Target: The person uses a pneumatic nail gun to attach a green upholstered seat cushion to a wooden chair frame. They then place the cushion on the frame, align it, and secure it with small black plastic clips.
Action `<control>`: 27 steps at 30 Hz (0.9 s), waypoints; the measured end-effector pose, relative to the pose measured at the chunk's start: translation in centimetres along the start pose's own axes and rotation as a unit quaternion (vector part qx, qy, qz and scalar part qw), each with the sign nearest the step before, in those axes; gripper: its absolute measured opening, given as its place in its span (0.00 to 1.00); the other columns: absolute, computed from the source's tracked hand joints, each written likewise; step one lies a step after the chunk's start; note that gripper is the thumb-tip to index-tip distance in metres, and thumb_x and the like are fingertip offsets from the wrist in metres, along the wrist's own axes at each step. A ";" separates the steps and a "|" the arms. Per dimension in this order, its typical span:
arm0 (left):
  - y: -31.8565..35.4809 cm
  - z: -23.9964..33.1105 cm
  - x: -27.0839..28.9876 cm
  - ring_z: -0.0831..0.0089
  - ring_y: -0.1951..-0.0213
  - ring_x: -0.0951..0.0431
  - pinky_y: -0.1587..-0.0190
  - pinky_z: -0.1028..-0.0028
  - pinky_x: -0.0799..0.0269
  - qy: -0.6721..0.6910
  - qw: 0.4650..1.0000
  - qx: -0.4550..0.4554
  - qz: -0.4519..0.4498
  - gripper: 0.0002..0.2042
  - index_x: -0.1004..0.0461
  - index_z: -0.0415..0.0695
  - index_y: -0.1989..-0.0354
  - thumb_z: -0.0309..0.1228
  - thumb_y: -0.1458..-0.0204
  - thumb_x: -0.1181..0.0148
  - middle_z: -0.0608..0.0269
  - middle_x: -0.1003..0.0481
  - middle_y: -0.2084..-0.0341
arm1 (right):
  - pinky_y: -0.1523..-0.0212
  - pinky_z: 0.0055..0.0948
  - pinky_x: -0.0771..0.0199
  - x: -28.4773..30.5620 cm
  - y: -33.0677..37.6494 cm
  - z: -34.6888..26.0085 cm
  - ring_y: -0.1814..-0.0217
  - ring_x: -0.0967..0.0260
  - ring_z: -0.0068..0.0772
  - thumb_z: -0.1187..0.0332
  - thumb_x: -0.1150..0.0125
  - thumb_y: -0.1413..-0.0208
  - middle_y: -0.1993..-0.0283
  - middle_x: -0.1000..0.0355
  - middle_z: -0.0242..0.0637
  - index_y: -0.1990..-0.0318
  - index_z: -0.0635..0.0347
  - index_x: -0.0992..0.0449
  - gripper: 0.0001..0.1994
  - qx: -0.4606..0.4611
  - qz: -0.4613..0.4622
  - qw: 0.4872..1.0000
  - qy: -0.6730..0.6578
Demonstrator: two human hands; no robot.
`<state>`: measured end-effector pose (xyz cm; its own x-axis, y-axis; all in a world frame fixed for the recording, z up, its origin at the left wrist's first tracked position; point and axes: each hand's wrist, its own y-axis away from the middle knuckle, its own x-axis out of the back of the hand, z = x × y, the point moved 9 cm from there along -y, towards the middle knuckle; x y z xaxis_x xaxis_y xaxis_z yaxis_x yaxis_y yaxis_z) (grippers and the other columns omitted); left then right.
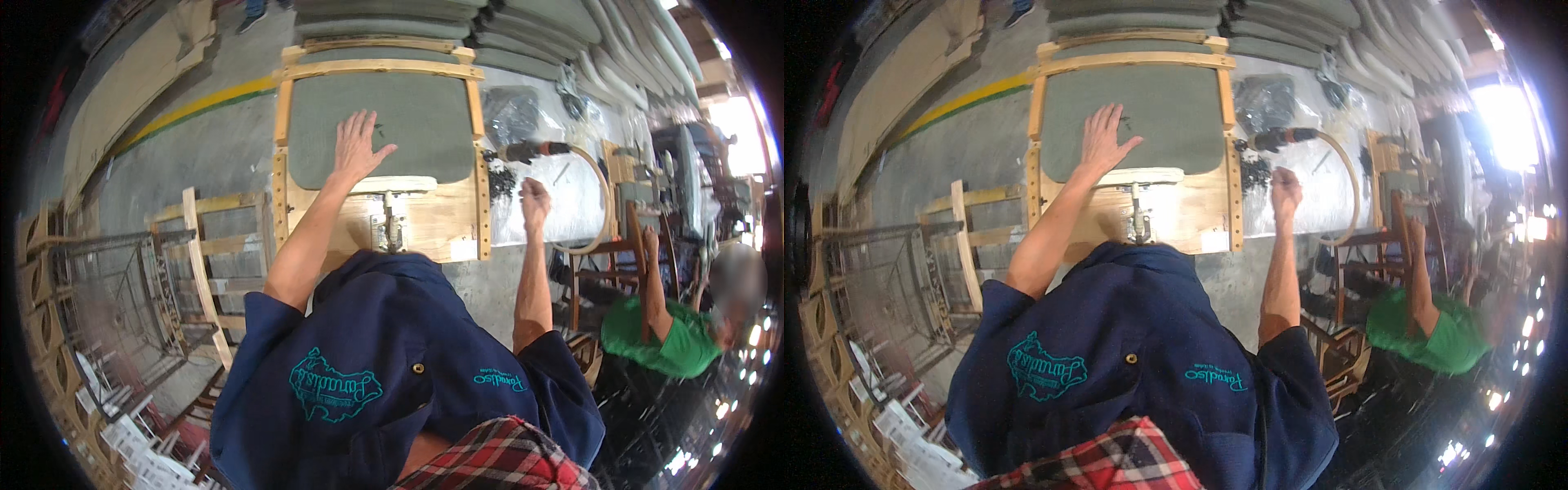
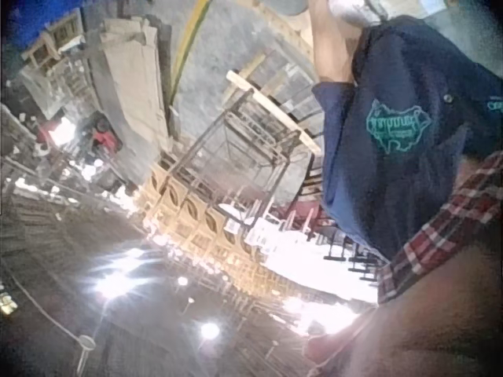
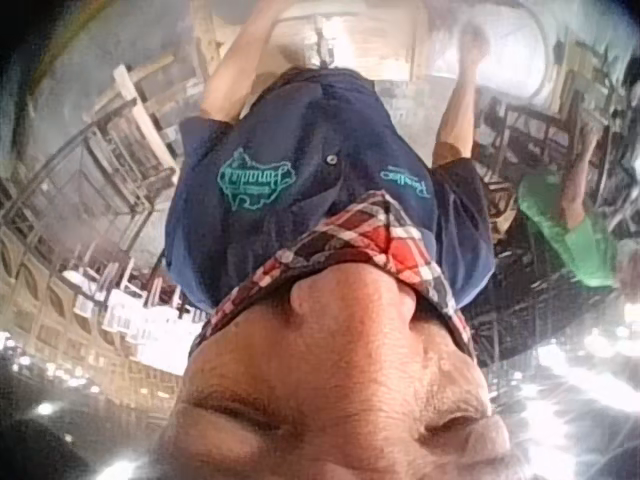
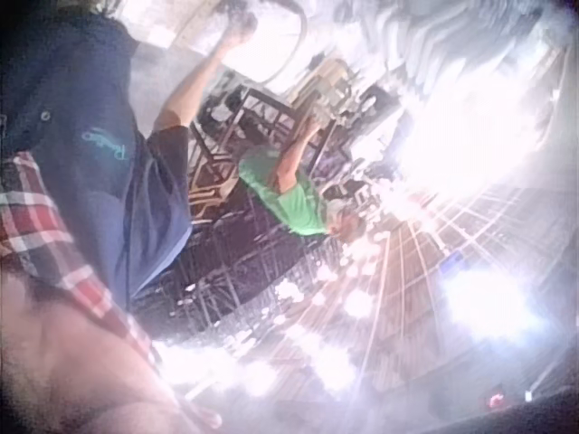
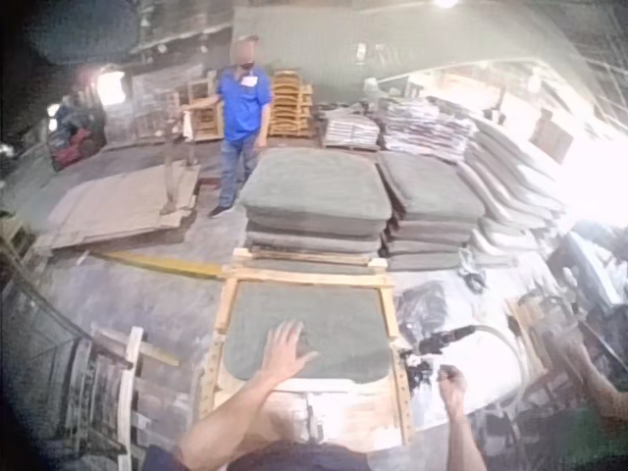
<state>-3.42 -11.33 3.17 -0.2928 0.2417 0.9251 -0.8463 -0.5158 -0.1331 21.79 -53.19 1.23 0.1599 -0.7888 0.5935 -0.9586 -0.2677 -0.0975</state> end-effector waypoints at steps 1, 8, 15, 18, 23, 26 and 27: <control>0.3 -0.9 0.4 0.57 0.24 0.51 0.23 0.49 0.59 -0.028 0.999 0.025 -0.011 0.47 0.43 0.41 0.27 0.65 0.45 0.43 0.53 0.45 0.26 | 0.65 0.25 0.24 0.0 -1.7 1.0 0.65 0.24 0.26 0.67 0.36 0.39 0.61 0.20 0.40 0.46 0.69 0.22 0.18 -0.042 -0.007 0.999 -0.024; 1.2 -2.3 0.9 0.58 0.23 0.56 0.23 0.48 0.63 0.002 0.998 0.059 0.005 0.51 0.43 0.39 0.27 0.70 0.48 0.46 0.52 0.48 0.25 | 0.59 0.33 0.19 -2.3 -9.9 2.4 0.55 0.22 0.35 0.67 0.41 0.39 0.56 0.20 0.44 0.44 0.67 0.21 0.18 -0.096 -0.013 0.995 0.004; 1.2 -2.3 1.7 0.55 0.24 0.52 0.24 0.47 0.60 0.016 0.997 0.075 -0.002 0.46 0.39 0.41 0.29 0.66 0.47 0.44 0.53 0.44 0.26 | 0.59 0.33 0.19 -6.8 -12.8 -0.9 0.56 0.22 0.35 0.68 0.41 0.39 0.56 0.21 0.45 0.45 0.68 0.21 0.18 0.008 -0.043 0.991 0.128; 1.8 -2.4 2.4 0.53 0.25 0.49 0.24 0.47 0.59 0.046 0.996 0.068 0.031 0.45 0.37 0.40 0.31 0.65 0.46 0.43 0.51 0.41 0.28 | 0.59 0.34 0.19 -8.1 -12.8 -1.6 0.56 0.22 0.35 0.68 0.41 0.39 0.56 0.21 0.45 0.45 0.68 0.22 0.18 0.035 -0.050 0.988 0.140; 2.4 -2.6 1.4 0.54 0.25 0.49 0.24 0.47 0.61 0.046 0.995 0.061 0.069 0.45 0.36 0.39 0.31 0.65 0.47 0.43 0.49 0.41 0.29 | 0.59 0.34 0.19 -10.5 -12.5 -2.3 0.56 0.22 0.35 0.69 0.41 0.39 0.56 0.21 0.45 0.45 0.69 0.22 0.18 0.056 -0.063 0.987 0.134; 1.9 -2.1 1.7 0.53 0.27 0.45 0.25 0.51 0.54 0.076 0.992 0.052 0.084 0.40 0.33 0.38 0.34 0.60 0.45 0.40 0.50 0.37 0.31 | 0.60 0.34 0.18 -10.2 -11.8 -2.6 0.56 0.22 0.36 0.69 0.41 0.39 0.56 0.21 0.46 0.45 0.69 0.22 0.18 0.056 -0.055 0.988 0.131; 2.1 -2.5 2.6 0.54 0.31 0.39 0.28 0.53 0.48 0.126 0.983 0.080 0.110 0.36 0.30 0.38 0.38 0.57 0.45 0.38 0.50 0.32 0.36 | 0.60 0.34 0.18 -10.3 -11.7 -3.0 0.57 0.22 0.36 0.69 0.41 0.39 0.56 0.21 0.46 0.45 0.69 0.22 0.18 0.057 -0.058 0.989 0.127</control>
<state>-7.02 -9.74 4.48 -0.5784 0.2965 0.7600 -0.6761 -0.6955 -0.2432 30.62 -40.31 -1.35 0.1887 -0.5895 0.7854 -0.9019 -0.4205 -0.0988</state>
